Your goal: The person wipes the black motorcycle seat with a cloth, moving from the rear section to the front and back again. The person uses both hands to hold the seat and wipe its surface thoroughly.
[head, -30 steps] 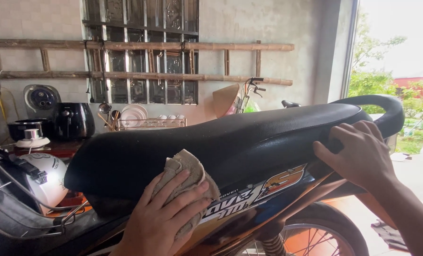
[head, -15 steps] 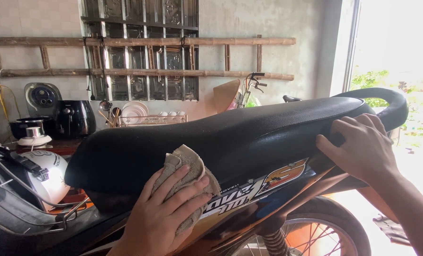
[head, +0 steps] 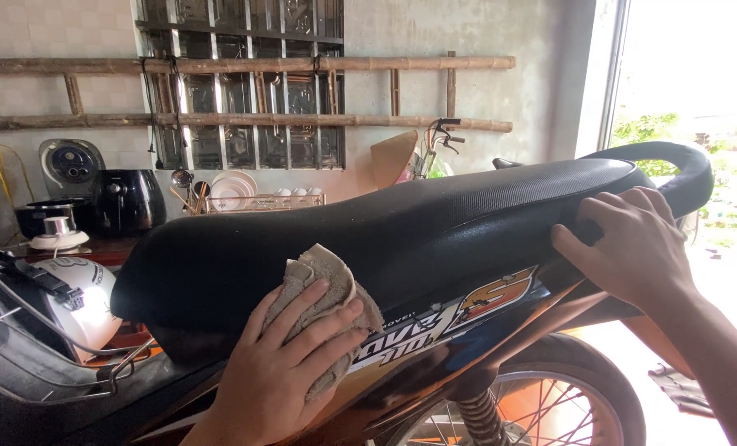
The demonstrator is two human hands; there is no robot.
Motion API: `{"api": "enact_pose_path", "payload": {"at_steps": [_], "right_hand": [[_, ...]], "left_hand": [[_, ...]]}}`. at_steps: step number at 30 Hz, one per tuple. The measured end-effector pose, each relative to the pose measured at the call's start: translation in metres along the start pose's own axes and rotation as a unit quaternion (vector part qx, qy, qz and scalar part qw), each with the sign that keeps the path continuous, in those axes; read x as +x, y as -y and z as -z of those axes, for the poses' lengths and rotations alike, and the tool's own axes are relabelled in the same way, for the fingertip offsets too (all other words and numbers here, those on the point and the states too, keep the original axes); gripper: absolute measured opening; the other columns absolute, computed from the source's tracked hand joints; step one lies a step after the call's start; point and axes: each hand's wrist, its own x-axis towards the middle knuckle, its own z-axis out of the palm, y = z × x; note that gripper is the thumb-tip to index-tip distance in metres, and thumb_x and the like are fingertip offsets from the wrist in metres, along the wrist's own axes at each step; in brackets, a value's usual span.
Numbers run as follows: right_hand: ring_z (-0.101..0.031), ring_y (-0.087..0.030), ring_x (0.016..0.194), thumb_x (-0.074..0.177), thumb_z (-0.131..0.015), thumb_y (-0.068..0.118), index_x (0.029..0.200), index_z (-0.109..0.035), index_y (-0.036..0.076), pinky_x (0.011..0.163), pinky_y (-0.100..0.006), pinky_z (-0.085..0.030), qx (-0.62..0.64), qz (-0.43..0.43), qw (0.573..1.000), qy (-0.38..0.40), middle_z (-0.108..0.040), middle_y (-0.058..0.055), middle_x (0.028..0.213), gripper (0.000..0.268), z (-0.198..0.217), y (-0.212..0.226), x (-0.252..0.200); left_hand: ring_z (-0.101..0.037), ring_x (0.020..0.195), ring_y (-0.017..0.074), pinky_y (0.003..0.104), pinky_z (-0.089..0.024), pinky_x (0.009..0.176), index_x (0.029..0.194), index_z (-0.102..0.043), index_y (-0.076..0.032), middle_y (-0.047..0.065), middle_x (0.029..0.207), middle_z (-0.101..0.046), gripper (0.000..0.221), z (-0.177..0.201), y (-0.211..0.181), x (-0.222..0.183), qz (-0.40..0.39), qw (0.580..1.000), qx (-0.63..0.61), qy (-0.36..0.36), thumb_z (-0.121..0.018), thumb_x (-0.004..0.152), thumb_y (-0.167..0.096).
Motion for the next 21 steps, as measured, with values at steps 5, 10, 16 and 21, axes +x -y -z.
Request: {"api": "enact_pose_path", "payload": {"at_steps": [5,10,16,21], "right_hand": [[-0.044,-0.023,0.137,0.089,-0.055,0.059,0.079,-0.067,0.014,0.096,-0.049,-0.049,0.0,-0.006,1.0,0.003,-0.068,-0.004,0.096,0.047,-0.0007,-0.0001,0.0002],[-0.043,-0.023,0.139,0.09,-0.053,0.057,0.082,-0.07,0.016,0.097,-0.052,-0.049,0.004,-0.013,1.0,0.013,-0.07,-0.003,0.099,0.045,0.0032,0.0032,-0.0014],[-0.044,-0.025,0.136,0.092,-0.054,0.057,0.08,-0.067,0.013,0.096,-0.05,-0.048,0.005,-0.005,1.0,0.011,-0.07,-0.004,0.096,0.047,0.004,0.0034,-0.0025],[-0.045,-0.026,0.135,0.093,-0.054,0.057,0.083,-0.07,0.014,0.099,-0.049,-0.048,-0.005,0.006,1.0,0.004,-0.071,-0.001,0.1,0.046,0.001,0.0002,-0.0007]], "left_hand": [[-0.047,0.144,0.0357,0.062,-0.038,0.113,0.136,-0.067,-0.025,-0.004,0.153,-0.055,0.052,0.0004,-0.0008,0.0007,0.001,1.0,-0.01,0.0,-0.073,0.085,-0.028],[-0.047,0.144,0.0351,0.061,-0.039,0.113,0.136,-0.067,-0.026,-0.004,0.153,-0.055,0.048,0.0025,-0.0024,0.002,0.001,1.0,-0.003,-0.003,-0.068,0.089,-0.026],[-0.045,0.146,0.0355,0.062,-0.038,0.113,0.138,-0.066,-0.025,-0.004,0.154,-0.054,0.053,0.0029,-0.0015,0.0006,0.001,1.0,-0.007,0.01,-0.071,0.085,-0.028],[-0.045,0.146,0.0353,0.062,-0.038,0.114,0.138,-0.066,-0.025,-0.004,0.153,-0.055,0.051,0.0035,-0.0027,0.0014,0.007,1.0,-0.016,0.012,-0.072,0.088,-0.028]]}}
